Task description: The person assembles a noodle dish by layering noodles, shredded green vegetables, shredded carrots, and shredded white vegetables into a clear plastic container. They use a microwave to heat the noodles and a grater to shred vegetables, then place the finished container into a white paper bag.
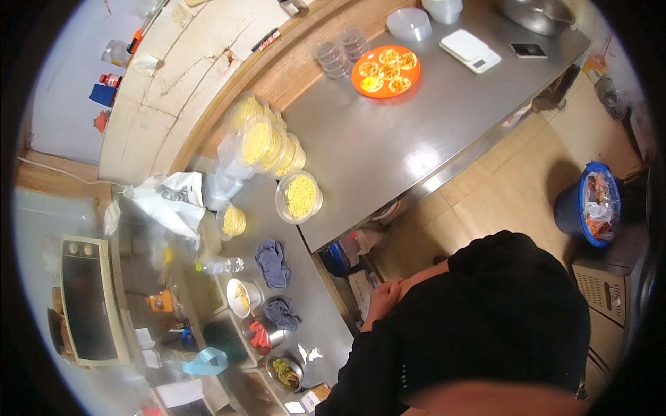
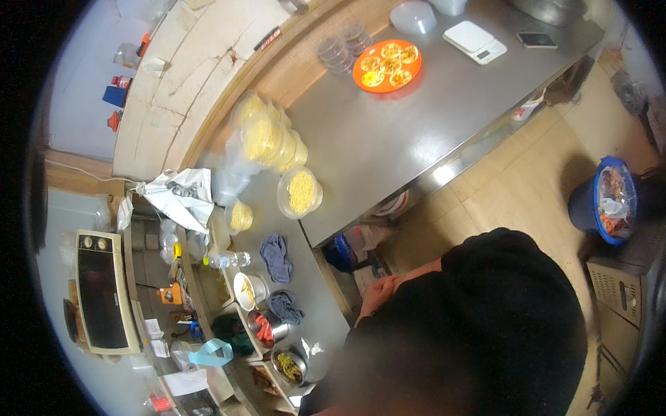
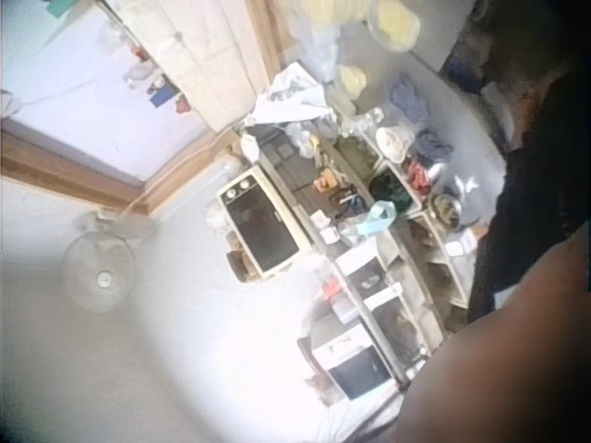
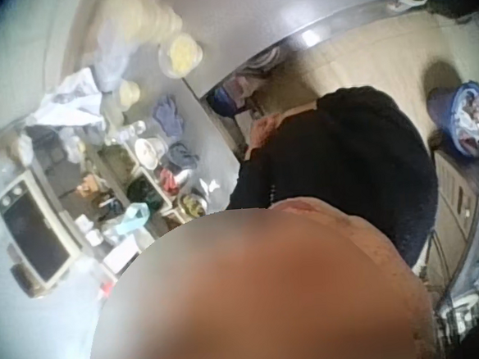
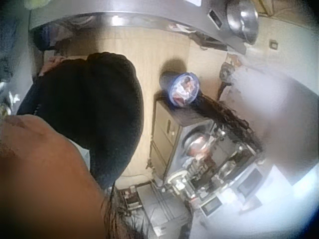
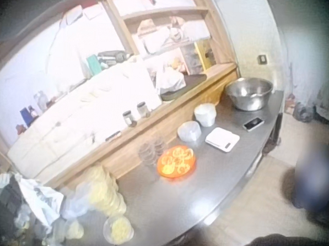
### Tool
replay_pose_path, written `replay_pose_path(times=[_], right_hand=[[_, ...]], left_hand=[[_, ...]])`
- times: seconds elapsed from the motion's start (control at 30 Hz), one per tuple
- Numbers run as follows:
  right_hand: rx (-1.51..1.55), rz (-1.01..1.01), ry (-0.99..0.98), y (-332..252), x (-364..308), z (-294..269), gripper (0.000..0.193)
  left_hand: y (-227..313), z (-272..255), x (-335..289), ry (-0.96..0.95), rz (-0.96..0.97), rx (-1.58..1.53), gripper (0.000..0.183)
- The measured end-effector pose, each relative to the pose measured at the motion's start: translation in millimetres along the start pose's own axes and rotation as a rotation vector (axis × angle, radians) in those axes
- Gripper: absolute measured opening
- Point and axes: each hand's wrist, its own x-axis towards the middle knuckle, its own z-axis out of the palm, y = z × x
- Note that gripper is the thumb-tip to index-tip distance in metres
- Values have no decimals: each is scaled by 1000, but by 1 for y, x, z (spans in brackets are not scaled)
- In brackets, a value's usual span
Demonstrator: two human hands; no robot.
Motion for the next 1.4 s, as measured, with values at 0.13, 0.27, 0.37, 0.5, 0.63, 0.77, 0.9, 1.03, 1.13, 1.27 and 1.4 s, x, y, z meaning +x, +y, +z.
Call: replay_pose_path(times=[0.13, 0.27, 0.37, 0.5, 0.63, 0.77, 0.9, 1.03, 1.13, 1.27, 1.4], right_hand=[[-23, 35, -17, -2, 0, 0, 23], [-48, 49, -43, -4, 5, -1, 23], [-64, 54, -64, -3, 6, -2, 23], [-61, 52, -61, 4, 1, -4, 23], [-70, 53, -112, 6, 2, -3, 23], [-77, 75, -159, 9, 10, -6, 23], [-71, 98, -169, 9, 17, -8, 24], [-63, 92, -175, 8, 21, -4, 24], [-60, 94, -177, 7, 25, -1, 24], [-48, 90, -177, 7, 28, 2, 24], [-30, 87, -171, 11, 30, 7, 24]], left_hand=[[1, -5, 4, -56, 60, -16, 32], [-7, -6, 2, -50, 180, -48, 32], [-16, -9, 1, -20, 245, -27, 32], [-29, -13, 1, -57, 165, -63, 32], [-45, -13, 0, -18, 203, -44, 32], [-59, -15, 1, 30, 241, -8, 32], [-66, -19, -3, 6, 226, 5, 32], [-71, -25, -14, 55, 181, -46, 33], [-76, -28, -24, 95, 206, -70, 34], [-84, -32, -36, 128, 182, -131, 34], [-95, -30, -39, 158, 173, -151, 33]])
